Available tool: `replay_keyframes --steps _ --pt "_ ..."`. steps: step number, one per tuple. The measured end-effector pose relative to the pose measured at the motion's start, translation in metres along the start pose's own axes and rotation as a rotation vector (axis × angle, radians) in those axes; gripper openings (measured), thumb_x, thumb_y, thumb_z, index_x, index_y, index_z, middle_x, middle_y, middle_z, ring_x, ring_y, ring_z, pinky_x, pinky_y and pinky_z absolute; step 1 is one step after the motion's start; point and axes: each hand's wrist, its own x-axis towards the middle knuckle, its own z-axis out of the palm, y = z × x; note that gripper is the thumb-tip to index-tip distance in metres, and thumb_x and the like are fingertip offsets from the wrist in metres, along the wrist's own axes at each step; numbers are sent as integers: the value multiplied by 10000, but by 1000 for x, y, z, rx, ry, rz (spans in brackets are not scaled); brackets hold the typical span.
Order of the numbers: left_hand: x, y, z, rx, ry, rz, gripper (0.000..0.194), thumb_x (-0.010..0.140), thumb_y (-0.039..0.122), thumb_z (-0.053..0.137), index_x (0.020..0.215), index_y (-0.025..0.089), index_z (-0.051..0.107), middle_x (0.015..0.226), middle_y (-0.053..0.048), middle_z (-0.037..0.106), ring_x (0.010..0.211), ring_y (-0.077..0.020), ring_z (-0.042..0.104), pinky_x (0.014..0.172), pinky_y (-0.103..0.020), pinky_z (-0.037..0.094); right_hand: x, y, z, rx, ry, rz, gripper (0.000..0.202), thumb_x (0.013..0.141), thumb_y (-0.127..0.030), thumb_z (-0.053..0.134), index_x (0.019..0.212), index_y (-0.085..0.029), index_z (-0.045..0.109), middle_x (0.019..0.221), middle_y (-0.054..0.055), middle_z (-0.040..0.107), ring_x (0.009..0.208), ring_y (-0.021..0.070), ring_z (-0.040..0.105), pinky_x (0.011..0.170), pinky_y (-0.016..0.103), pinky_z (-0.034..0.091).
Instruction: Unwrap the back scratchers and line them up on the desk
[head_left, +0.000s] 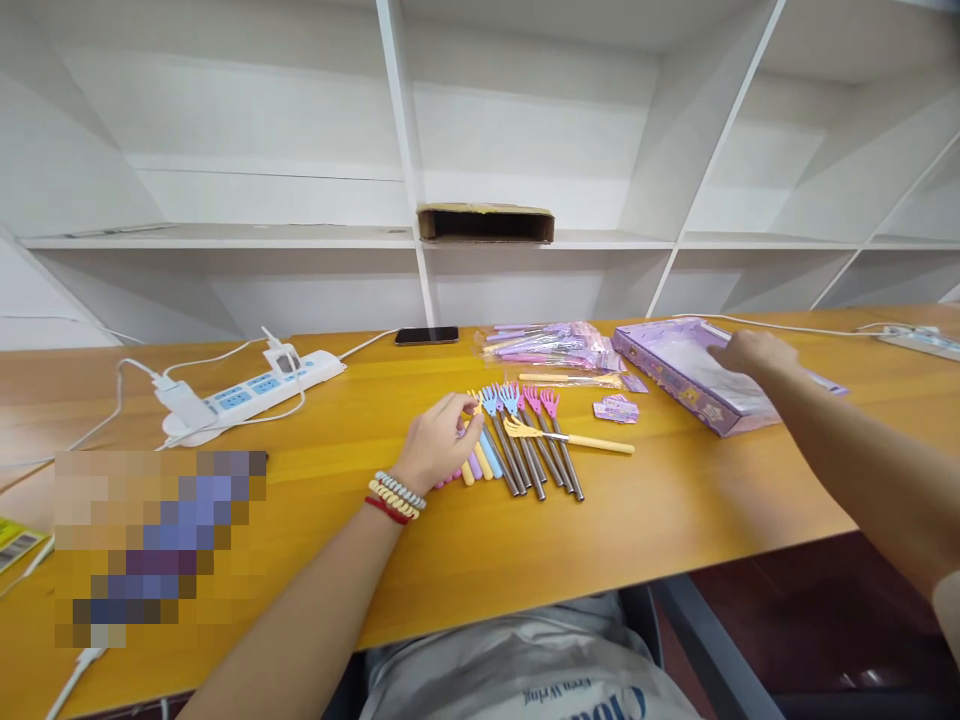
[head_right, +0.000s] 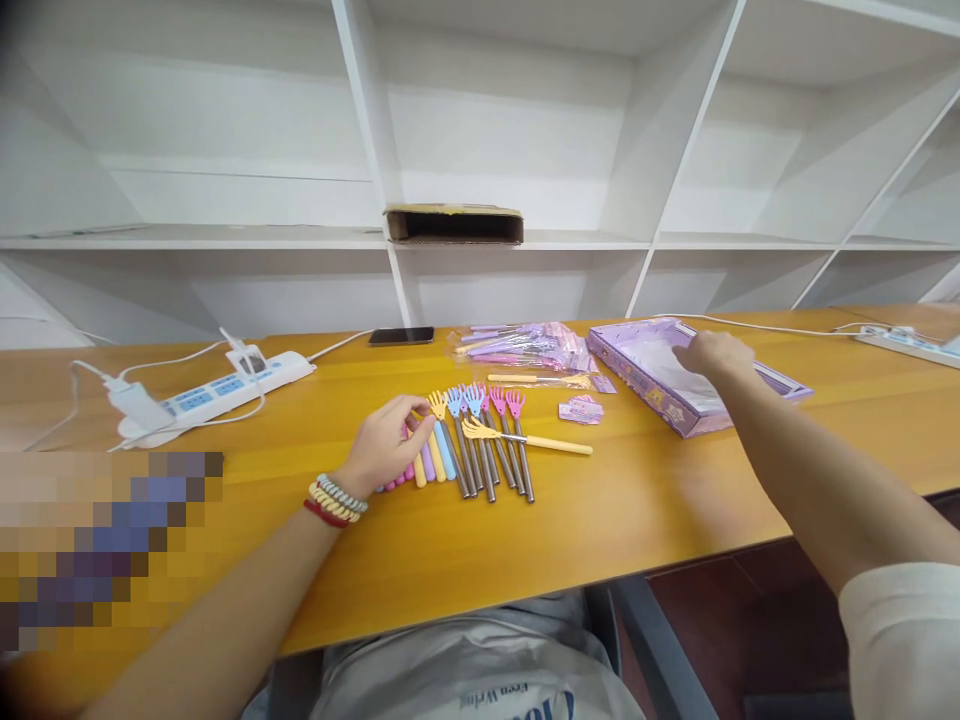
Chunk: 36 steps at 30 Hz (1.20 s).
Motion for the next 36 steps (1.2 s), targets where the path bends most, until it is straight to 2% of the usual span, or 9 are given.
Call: replay_keyframes --steps 2,4,8,12,16,20,24,31,36 --pt "-1 2 1 6 -21 20 220 857 356 432 955 203 556 911 -42 623 767 -166 581 744 -307 436 -14 -27 -16 67 -58 -76 436 801 -416 530 1006 -48 643 953 286 600 845 241 579 616 346 325" --pt "-2 4 2 4 -48 43 216 860 351 428 943 202 560 904 -42 617 759 -161 575 733 -298 434 -40 -61 -30 212 -119 -368 375 811 -395 507 1019 -111 637 971 196 634 845 210 575 666 314 355" --pt "-3 8 0 -10 -86 66 209 864 346 425 918 199 563 856 -36 603 720 -148 559 697 -283 424 -113 -123 -32 239 -539 -977 267 743 -393 580 890 -185 661 934 85 662 794 186 579 673 273 383" --pt "-4 11 -4 -46 -100 62 226 868 362 420 888 198 574 831 -33 599 715 -147 553 699 -283 419 -157 -150 -13 49 -488 -1039 174 723 -278 531 809 -179 645 842 96 646 690 196 563 557 272 325" --pt "-3 13 -6 -103 -108 51 236 863 369 431 877 195 589 850 -38 604 735 -149 551 705 -284 419 -149 -146 -12 201 -476 -1118 100 714 -195 494 661 -171 575 642 42 580 553 134 468 515 260 276" --pt "-3 14 -7 -207 -44 16 260 874 374 414 921 188 589 885 -43 618 811 -161 562 774 -299 419 -138 -146 -38 744 -548 -1000 166 743 -308 572 661 -168 536 579 -5 541 491 88 437 465 232 288" --pt "-3 13 -5 -394 -62 -10 316 878 394 400 1015 167 572 966 -66 635 886 -176 583 800 -310 447 -155 -173 -51 1365 -813 -838 272 690 -354 678 807 -172 514 629 2 605 454 95 529 381 209 349" --pt "-5 22 -3 -611 -348 -261 389 822 473 484 1066 176 542 672 -7 625 439 -118 552 381 -221 383 -192 -218 -10 1813 -893 -616 354 636 -351 750 780 -167 484 556 12 635 482 158 619 371 223 458" --pt "2 10 -9 -413 -221 -220 350 838 451 469 978 177 637 682 -14 647 541 -128 580 500 -242 424 -171 -200 6 1940 -841 -404 302 696 -414 689 690 -154 534 558 10 609 429 95 543 360 200 390"
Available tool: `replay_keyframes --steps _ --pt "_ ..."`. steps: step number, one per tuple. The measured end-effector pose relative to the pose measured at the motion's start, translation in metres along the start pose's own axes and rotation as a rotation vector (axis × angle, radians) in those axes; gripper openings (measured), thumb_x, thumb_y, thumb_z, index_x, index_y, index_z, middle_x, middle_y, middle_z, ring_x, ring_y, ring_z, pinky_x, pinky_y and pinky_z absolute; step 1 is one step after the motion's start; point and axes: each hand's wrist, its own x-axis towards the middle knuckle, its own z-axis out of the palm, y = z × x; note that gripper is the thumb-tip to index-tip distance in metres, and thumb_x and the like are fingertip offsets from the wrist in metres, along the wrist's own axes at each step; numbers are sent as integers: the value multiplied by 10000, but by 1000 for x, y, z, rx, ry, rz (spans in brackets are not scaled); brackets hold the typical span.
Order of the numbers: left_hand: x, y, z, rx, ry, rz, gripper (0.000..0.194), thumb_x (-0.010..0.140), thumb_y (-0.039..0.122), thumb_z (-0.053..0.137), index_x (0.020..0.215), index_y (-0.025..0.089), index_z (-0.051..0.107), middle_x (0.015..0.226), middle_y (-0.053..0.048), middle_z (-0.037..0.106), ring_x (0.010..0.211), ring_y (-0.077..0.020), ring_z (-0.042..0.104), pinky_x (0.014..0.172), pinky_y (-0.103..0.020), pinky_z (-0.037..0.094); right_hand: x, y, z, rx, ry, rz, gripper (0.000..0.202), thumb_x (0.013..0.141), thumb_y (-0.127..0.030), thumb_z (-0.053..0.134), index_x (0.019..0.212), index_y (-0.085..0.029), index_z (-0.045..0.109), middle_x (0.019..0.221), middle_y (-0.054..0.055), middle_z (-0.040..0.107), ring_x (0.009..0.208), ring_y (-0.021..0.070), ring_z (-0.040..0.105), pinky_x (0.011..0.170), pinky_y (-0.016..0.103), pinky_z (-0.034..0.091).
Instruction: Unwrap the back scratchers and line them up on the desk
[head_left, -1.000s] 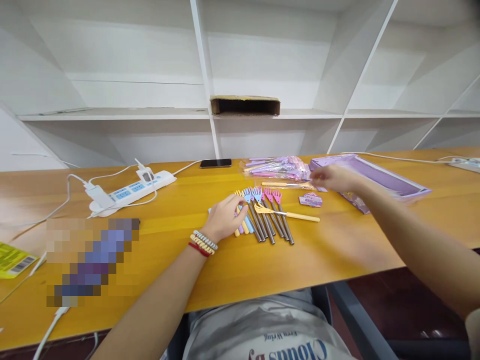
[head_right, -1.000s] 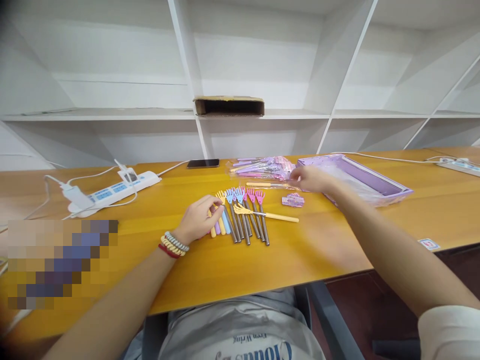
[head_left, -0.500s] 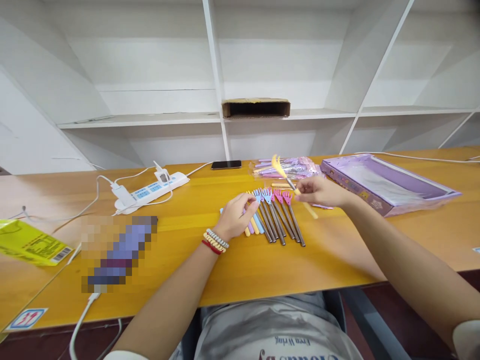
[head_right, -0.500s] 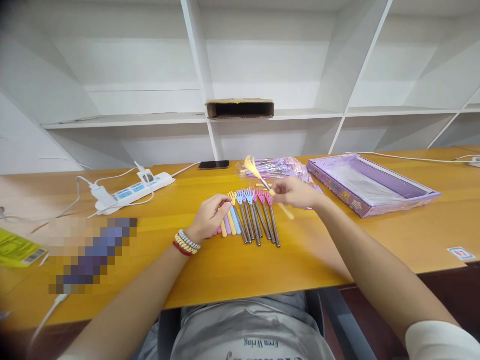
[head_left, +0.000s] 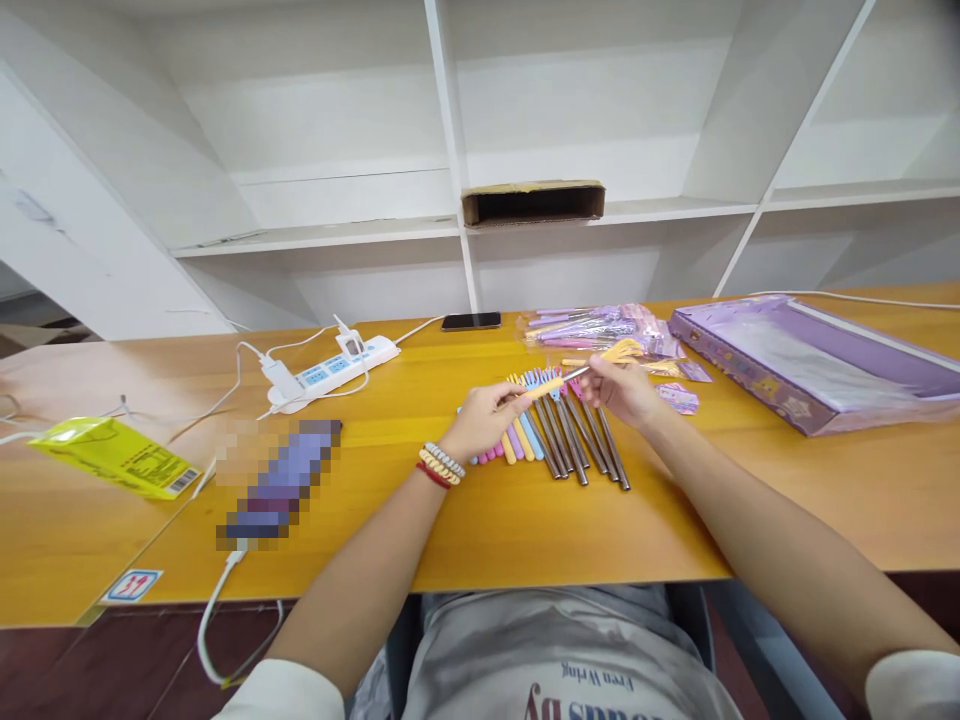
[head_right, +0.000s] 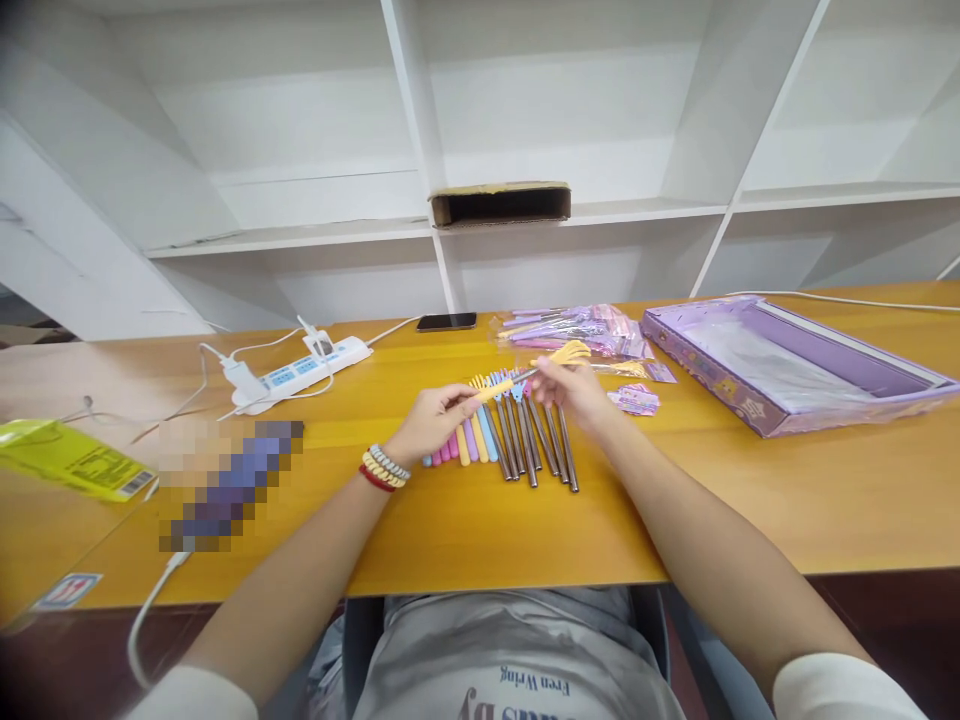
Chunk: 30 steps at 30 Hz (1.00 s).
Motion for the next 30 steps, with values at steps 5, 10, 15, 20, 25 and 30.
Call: replay_keyframes --steps 5,10,15,20,25,30 --pt "9 -17 -16 347 145 102 288 874 338 422 924 176 655 880 -36 679 795 -156 602 727 -274 433 3 -2 -23 -310 83 -128 257 699 -380 676 681 -172 527 553 -16 580 426 87 493 414 220 368" --pt "4 -13 -16 768 170 86 410 926 385 278 843 168 616 856 -70 669 789 -182 600 736 -314 391 -2 11 -8 -870 -15 -225 236 822 -390 515 764 -165 555 581 -7 580 496 104 497 507 236 371" --pt "-3 8 -2 945 118 27 529 896 548 253 815 153 595 790 -100 672 756 -208 621 731 -327 375 -14 16 20 -930 -147 -275 314 903 -397 374 709 -181 494 536 -16 546 497 108 482 550 244 372" --pt "-10 24 8 908 47 90 507 921 504 199 865 183 588 857 -70 677 764 -188 630 645 -282 374 -21 17 41 -723 -66 -296 301 870 -454 442 808 -176 538 571 -17 564 483 93 466 513 223 366" --pt "-8 16 -2 939 -38 113 518 886 572 245 944 199 599 842 -68 676 747 -209 634 613 -285 379 -11 8 22 -591 13 -239 337 810 -492 518 739 -166 566 469 -40 475 411 75 396 431 210 319" --pt "3 -16 -45 1070 155 -118 561 820 649 315 767 190 634 698 -85 659 701 -235 623 576 -291 346 7 -24 -55 -212 489 -241 323 655 -439 699 681 -163 532 451 -68 389 361 43 310 351 182 215"
